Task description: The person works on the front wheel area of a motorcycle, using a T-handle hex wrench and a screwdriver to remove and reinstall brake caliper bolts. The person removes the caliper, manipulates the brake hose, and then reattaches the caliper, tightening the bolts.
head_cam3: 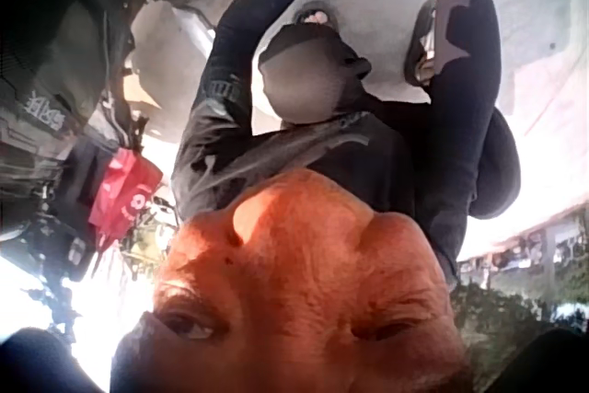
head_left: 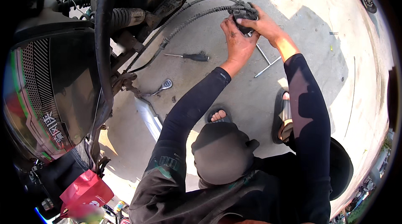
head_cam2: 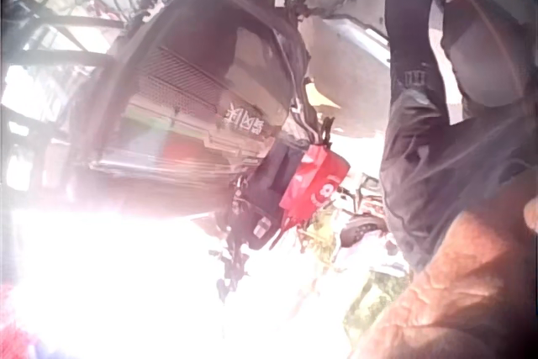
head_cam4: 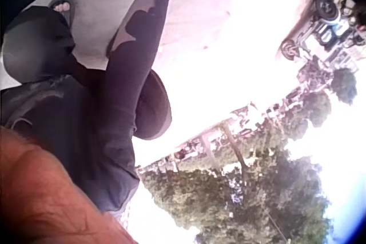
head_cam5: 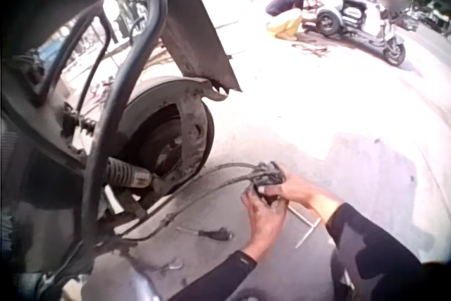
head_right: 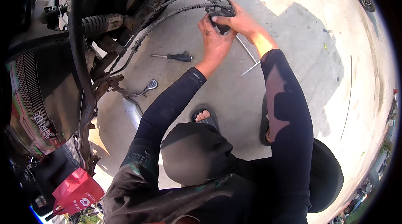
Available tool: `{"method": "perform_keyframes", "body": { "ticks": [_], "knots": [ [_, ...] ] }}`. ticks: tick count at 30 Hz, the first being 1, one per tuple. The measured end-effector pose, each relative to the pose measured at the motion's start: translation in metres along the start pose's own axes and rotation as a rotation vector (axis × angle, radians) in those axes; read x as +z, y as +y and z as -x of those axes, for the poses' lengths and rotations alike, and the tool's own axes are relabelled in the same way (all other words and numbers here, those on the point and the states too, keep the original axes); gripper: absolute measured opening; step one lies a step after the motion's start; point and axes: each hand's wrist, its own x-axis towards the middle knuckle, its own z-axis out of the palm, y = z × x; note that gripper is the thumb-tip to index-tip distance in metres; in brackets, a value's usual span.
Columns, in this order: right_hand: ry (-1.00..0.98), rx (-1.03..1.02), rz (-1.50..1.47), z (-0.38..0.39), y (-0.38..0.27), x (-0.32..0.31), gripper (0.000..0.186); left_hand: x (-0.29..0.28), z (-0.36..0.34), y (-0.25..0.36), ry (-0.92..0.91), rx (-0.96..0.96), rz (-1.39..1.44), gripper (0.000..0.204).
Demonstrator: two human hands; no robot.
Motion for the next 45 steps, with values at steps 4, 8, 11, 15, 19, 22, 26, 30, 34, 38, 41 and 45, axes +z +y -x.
{"method": "perform_keyframes", "body": {
  "ticks": [4, 8, 11, 15, 19, 22, 26, 30, 34, 38, 41, 45],
  "knots": [
    [-0.016, 0.034, 0.206, -0.029, -0.015, 0.004, 0.073, -0.024, -0.023, -0.015, -0.099, -0.082, -0.044, 0.088],
    [0.041, -0.082, 0.279, -0.059, -0.015, 0.005, 0.077, -0.047, -0.052, -0.029, -0.267, -0.064, -0.229, 0.092],
    [-0.014, -0.215, 0.294, -0.095, 0.009, -0.004, 0.076, -0.067, -0.052, -0.002, -0.491, -0.147, -0.482, 0.074],
    [-0.145, -0.171, 0.289, -0.126, 0.019, -0.007, 0.077, -0.109, -0.051, 0.059, -0.734, -0.117, -0.63, 0.036],
    [-0.233, -0.129, 0.136, -0.155, 0.019, 0.009, 0.081, -0.15, -0.077, 0.088, -0.049, 0.187, -0.825, 0.03],
    [-0.259, -0.098, 0.006, -0.171, 0.03, 0.019, 0.083, -0.163, -0.128, 0.072, 0.149, -0.044, -0.868, 0.041],
    [-0.374, -0.078, -0.038, -0.181, 0.048, 0.03, 0.084, -0.174, -0.154, 0.05, -0.066, -0.371, -0.55, 0.047],
    [-0.403, -0.044, -0.09, -0.187, 0.044, 0.039, 0.084, -0.163, -0.161, 0.052, -0.024, -0.378, -0.834, 0.046],
    [-0.34, -0.138, -0.057, -0.2, 0.052, 0.034, 0.08, -0.171, -0.166, 0.049, 0.002, -0.352, -0.43, 0.046],
    [-0.289, -0.276, 0.032, -0.218, 0.068, 0.035, 0.077, -0.173, -0.152, 0.077, -0.059, -0.436, -0.251, 0.038],
    [-0.312, -0.39, 0.139, -0.216, 0.041, 0.031, 0.079, -0.182, -0.144, 0.08, -0.069, -0.456, -0.241, 0.038],
    [-0.258, -0.447, 0.044, -0.219, 0.045, 0.035, 0.077, -0.176, -0.148, 0.068, 0.015, -0.39, -0.229, 0.034]
  ]
}}
